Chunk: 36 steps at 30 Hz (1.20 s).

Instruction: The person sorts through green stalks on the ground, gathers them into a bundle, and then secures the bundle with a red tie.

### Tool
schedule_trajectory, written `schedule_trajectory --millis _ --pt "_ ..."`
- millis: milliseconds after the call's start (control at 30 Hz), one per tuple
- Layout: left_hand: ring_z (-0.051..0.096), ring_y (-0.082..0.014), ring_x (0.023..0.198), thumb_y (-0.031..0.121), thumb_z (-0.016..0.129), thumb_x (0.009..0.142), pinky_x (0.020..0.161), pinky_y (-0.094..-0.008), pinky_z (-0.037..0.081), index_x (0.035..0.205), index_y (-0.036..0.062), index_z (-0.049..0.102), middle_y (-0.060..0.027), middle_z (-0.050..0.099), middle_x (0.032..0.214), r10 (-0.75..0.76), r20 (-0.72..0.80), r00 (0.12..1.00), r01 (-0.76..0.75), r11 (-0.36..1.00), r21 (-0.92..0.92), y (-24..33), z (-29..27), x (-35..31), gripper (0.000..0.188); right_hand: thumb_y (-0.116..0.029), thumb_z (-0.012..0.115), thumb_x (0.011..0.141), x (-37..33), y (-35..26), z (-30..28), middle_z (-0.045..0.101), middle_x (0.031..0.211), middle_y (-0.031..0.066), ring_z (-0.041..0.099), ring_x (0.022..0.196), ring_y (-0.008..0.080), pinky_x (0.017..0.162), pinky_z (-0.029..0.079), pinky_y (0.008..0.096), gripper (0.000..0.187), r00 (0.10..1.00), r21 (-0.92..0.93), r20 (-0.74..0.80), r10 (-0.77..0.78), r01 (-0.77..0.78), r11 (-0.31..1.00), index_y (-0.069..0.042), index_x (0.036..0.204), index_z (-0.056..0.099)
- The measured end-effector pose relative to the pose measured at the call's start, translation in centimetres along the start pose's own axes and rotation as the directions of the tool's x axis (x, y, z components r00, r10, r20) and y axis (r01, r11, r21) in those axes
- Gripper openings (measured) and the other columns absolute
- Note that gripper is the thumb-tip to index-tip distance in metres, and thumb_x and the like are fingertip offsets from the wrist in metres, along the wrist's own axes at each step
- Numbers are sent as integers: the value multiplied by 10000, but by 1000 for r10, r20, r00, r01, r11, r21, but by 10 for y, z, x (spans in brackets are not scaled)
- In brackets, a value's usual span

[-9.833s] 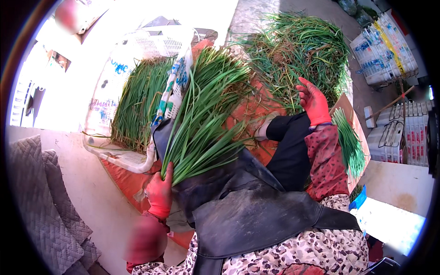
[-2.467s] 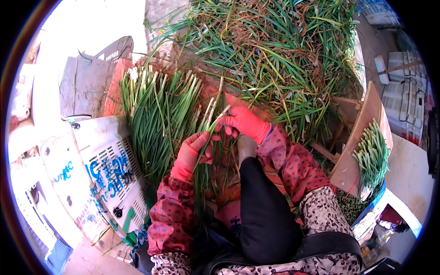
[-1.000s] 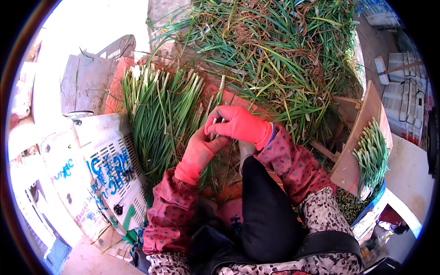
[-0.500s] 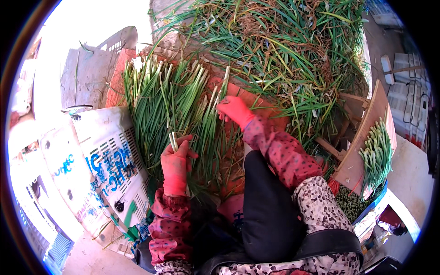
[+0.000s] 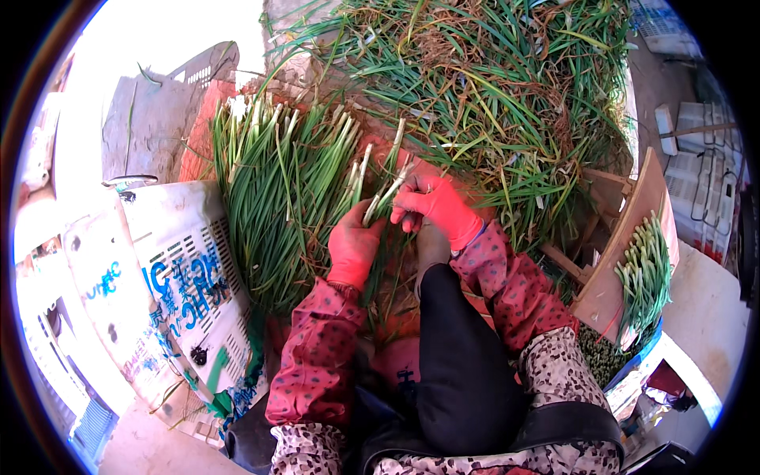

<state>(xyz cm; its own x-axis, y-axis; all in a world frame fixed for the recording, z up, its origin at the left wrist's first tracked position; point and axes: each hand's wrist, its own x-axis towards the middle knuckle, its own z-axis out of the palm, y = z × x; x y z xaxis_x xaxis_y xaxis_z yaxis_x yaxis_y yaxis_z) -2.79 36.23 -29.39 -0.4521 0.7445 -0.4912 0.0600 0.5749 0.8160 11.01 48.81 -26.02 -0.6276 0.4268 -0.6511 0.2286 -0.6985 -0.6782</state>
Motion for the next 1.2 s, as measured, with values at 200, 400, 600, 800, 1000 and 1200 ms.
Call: schedule_trajectory --millis 200,400,600,800,1000,1200 --pt "584 -97 582 67 634 825 472 -217 416 981 19 669 -49 665 768 -376 341 862 473 839 -269 26 -38 3 166 -170 604 845 -13 -7 -80 658 758 91 574 547 142 454 440 274 126 909 265 -326 -260 352 898 -48 831 575" --pt "604 -113 576 138 599 847 386 -190 326 1018 14 645 -70 662 766 -305 440 844 456 842 -290 32 -72 -20 216 -173 597 863 -18 13 -120 656 917 91 617 617 120 530 482 239 330 744 -278 -633 -213 38 960 -43 1162 546" --pt "609 -96 649 159 593 878 450 -177 372 1100 -3 613 -61 673 854 -345 380 858 442 874 -204 22 -62 -39 276 -136 628 870 -2 16 35 641 955 61 595 620 80 532 470 218 331 970 -192 202 -138 178 965 -21 1167 540" --pt "590 -56 724 131 568 917 524 -183 427 1158 30 613 -36 668 952 -236 150 960 277 867 -414 32 -39 -41 264 -242 576 877 -4 57 65 649 696 79 632 594 165 572 503 314 242 978 -256 166 -124 165 953 -20 966 601" --pt "527 -33 609 225 564 913 498 -208 386 942 52 712 -13 685 857 -313 -52 948 310 949 -58 18 -72 -27 230 -319 536 858 16 21 16 671 717 82 645 579 176 607 517 327 308 965 -653 219 141 38 757 -41 924 650" --pt "626 -134 703 163 519 940 657 -236 474 1011 -7 666 -65 685 833 -217 21 976 212 923 -323 16 -77 -21 236 -495 587 774 121 -4 -35 668 882 144 639 851 309 751 494 412 449 827 -743 -543 -146 -392 542 -86 946 653"
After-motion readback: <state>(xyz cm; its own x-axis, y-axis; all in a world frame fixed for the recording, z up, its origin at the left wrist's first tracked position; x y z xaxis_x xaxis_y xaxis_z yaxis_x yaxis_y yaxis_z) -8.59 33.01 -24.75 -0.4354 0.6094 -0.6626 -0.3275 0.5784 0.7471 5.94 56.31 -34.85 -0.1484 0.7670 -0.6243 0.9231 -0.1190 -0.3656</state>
